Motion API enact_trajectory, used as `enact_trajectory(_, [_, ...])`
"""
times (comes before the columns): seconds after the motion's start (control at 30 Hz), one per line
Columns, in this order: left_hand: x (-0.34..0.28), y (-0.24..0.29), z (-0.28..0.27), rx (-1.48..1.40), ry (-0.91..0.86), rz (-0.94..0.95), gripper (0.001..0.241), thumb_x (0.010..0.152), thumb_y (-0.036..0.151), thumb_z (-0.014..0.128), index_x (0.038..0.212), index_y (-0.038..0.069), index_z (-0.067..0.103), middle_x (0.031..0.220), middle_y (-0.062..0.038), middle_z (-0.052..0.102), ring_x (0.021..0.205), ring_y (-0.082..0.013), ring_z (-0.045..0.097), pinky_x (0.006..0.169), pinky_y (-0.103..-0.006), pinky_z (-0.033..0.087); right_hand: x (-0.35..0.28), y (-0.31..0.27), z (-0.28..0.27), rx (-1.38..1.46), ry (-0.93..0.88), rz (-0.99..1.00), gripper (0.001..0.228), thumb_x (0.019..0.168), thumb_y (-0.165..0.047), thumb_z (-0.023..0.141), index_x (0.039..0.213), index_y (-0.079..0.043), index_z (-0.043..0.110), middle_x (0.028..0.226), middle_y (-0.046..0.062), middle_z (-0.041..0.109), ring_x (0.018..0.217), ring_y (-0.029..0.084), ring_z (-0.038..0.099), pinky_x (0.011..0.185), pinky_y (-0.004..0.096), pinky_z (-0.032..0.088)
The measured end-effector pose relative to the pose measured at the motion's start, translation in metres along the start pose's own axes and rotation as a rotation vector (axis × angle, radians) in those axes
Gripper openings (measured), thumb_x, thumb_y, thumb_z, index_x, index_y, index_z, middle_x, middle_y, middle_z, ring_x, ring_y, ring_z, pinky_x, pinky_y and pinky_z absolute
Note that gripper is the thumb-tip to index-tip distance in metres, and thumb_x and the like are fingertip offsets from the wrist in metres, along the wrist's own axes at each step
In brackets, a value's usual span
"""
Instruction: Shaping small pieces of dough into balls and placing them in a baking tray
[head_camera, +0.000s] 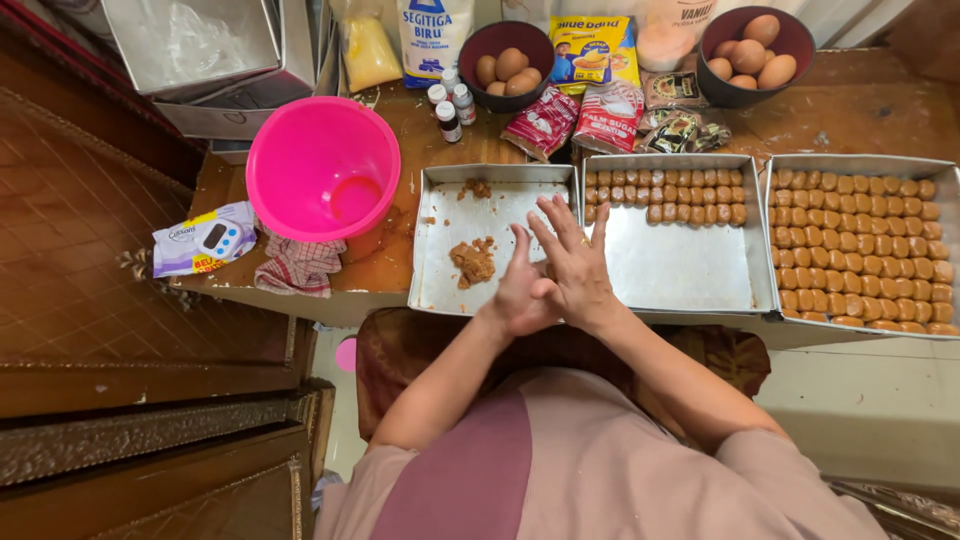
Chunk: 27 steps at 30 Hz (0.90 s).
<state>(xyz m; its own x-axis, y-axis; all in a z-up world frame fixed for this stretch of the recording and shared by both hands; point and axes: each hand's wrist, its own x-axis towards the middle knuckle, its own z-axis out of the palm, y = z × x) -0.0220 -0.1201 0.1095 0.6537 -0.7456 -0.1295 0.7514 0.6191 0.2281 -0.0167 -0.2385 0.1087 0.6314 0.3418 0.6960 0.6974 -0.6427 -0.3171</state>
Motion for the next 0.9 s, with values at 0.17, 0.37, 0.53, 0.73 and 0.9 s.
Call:
enact_trajectory(0.17, [0.004, 0.02, -0.026, 0.19, -0.015, 0.236, 0.123, 0.079, 0.099, 0.018, 0.161, 0.006, 0.024, 0.163, -0.025, 0.026, 0.152, -0.0371, 0.027, 0.126, -0.0531, 0.022, -0.017, -0.051, 0.011, -0.124, 0.028, -0.179, 0.114, 0.084, -0.088, 0.015, 0.15, -0.002, 0.05, 0.151, 0.021, 0.052, 0.143, 0.036, 0.047, 0.123, 0.066, 0.003])
enact_trajectory(0.37, [-0.002, 0.028, -0.031, 0.024, -0.073, 0.094, 0.117, 0.073, 0.103, 0.024, 0.152, 0.017, 0.03, 0.147, -0.015, 0.032, 0.138, -0.0326, 0.034, 0.112, -0.0535, 0.031, -0.031, -0.009, 0.008, 0.034, -0.01, -0.118, 0.119, 0.083, -0.089, 0.017, 0.157, 0.002, 0.035, 0.138, 0.024, 0.055, 0.139, 0.039, 0.047, 0.118, 0.072, -0.001])
enact_trajectory(0.53, [0.009, -0.001, -0.03, 0.045, -0.086, 0.01, 0.113, 0.087, 0.098, 0.025, 0.156, 0.011, 0.042, 0.15, -0.019, 0.051, 0.134, -0.0375, 0.054, 0.116, -0.055, 0.039, -0.01, -0.012, 0.004, 0.009, 0.058, -0.048, 0.112, 0.09, -0.083, 0.009, 0.145, 0.003, 0.055, 0.151, 0.024, 0.051, 0.146, 0.036, 0.043, 0.122, 0.062, -0.006])
enact_trajectory(0.73, [-0.005, 0.046, 0.017, 0.017, 0.129, 0.224, 0.13, 0.069, 0.104, 0.016, 0.165, 0.018, -0.003, 0.17, -0.022, -0.012, 0.158, -0.0366, -0.006, 0.128, -0.0542, 0.003, -0.06, -0.023, 0.015, -0.07, -0.043, -0.261, 0.111, 0.082, -0.088, 0.022, 0.148, -0.004, 0.052, 0.157, 0.018, 0.047, 0.148, 0.037, 0.039, 0.123, 0.069, 0.003])
enact_trajectory(0.9, [-0.002, -0.003, 0.005, 0.072, 0.053, 0.043, 0.12, 0.08, 0.102, 0.03, 0.162, 0.015, 0.027, 0.16, -0.022, 0.038, 0.14, -0.0385, 0.048, 0.118, -0.0565, 0.038, -0.022, 0.011, 0.011, 0.046, 0.026, 0.066, 0.116, 0.086, -0.085, 0.006, 0.16, 0.0, 0.032, 0.16, 0.023, 0.041, 0.15, 0.039, 0.032, 0.118, 0.067, -0.006])
